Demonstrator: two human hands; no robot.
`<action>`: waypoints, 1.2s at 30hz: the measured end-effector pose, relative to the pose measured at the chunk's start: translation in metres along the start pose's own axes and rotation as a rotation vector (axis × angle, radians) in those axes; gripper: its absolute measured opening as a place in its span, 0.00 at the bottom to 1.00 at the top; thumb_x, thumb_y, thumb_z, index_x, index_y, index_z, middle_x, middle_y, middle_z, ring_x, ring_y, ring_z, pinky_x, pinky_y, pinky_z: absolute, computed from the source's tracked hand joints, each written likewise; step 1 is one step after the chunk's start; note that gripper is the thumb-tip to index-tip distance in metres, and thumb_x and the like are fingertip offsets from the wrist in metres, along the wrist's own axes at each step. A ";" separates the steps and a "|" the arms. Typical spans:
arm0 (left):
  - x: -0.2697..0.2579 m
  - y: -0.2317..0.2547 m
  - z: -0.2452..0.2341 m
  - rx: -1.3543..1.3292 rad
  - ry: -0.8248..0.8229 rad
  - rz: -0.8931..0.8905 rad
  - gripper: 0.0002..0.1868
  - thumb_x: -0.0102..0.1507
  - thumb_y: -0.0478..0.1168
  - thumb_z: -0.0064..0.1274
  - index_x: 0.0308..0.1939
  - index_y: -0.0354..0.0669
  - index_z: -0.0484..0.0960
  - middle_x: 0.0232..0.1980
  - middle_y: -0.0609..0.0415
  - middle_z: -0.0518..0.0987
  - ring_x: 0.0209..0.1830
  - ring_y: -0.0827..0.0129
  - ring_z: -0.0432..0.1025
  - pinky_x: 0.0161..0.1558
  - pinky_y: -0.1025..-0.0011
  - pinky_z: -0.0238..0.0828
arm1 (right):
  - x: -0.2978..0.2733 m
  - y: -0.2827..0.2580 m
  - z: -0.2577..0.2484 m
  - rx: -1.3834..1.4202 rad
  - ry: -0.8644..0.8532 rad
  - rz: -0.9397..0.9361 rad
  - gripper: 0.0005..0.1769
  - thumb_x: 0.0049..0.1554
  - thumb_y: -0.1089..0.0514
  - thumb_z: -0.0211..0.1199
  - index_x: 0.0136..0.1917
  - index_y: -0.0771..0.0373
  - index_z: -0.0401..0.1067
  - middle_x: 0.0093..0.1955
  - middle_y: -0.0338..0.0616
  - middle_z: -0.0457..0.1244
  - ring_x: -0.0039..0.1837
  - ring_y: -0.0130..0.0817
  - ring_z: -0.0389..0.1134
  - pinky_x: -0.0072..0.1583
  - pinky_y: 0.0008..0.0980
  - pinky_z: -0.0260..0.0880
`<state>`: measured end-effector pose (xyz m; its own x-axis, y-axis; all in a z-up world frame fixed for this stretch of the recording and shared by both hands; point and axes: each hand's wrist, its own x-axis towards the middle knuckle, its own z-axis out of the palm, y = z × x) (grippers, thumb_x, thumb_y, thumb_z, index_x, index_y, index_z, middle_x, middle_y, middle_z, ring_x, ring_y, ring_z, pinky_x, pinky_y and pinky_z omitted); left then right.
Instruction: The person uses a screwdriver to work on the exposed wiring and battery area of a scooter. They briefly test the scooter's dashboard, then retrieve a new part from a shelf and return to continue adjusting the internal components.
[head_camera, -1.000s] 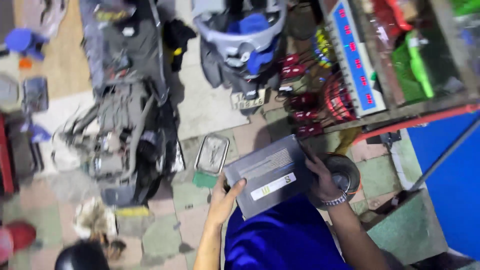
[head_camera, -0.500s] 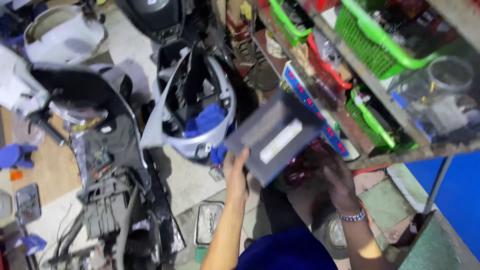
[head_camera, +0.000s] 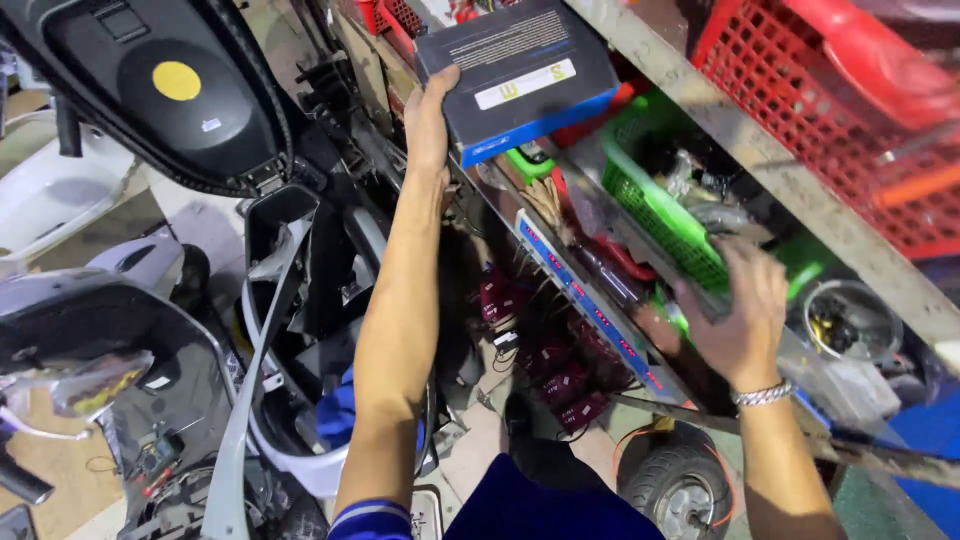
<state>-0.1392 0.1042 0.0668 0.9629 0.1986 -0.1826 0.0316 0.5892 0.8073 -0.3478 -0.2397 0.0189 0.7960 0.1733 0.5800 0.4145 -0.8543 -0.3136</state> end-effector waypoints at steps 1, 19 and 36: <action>0.004 0.002 0.005 0.129 0.027 0.015 0.32 0.51 0.51 0.58 0.54 0.34 0.79 0.48 0.44 0.84 0.43 0.58 0.79 0.44 0.64 0.78 | 0.000 0.001 0.008 -0.172 -0.035 0.056 0.35 0.58 0.48 0.66 0.72 0.69 0.69 0.68 0.57 0.64 0.66 0.54 0.64 0.64 0.47 0.56; 0.230 -0.173 0.105 0.090 -0.394 0.225 0.30 0.51 0.32 0.66 0.55 0.33 0.71 0.41 0.35 0.84 0.35 0.49 0.83 0.35 0.61 0.83 | 0.012 -0.016 0.030 -0.486 -0.078 0.209 0.40 0.55 0.31 0.56 0.73 0.55 0.71 0.67 0.42 0.65 0.63 0.41 0.64 0.61 0.40 0.48; 0.244 -0.143 0.113 0.660 -0.167 0.375 0.23 0.49 0.37 0.65 0.46 0.34 0.76 0.40 0.37 0.84 0.37 0.46 0.81 0.39 0.56 0.81 | 0.006 -0.003 0.040 -0.528 -0.077 0.215 0.40 0.54 0.30 0.51 0.70 0.55 0.72 0.66 0.45 0.66 0.59 0.40 0.63 0.60 0.40 0.48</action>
<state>0.1212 -0.0201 -0.0300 0.9667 0.1416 0.2134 -0.2016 -0.0926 0.9751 -0.3264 -0.2166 -0.0070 0.8761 -0.0132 0.4819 -0.0208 -0.9997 0.0106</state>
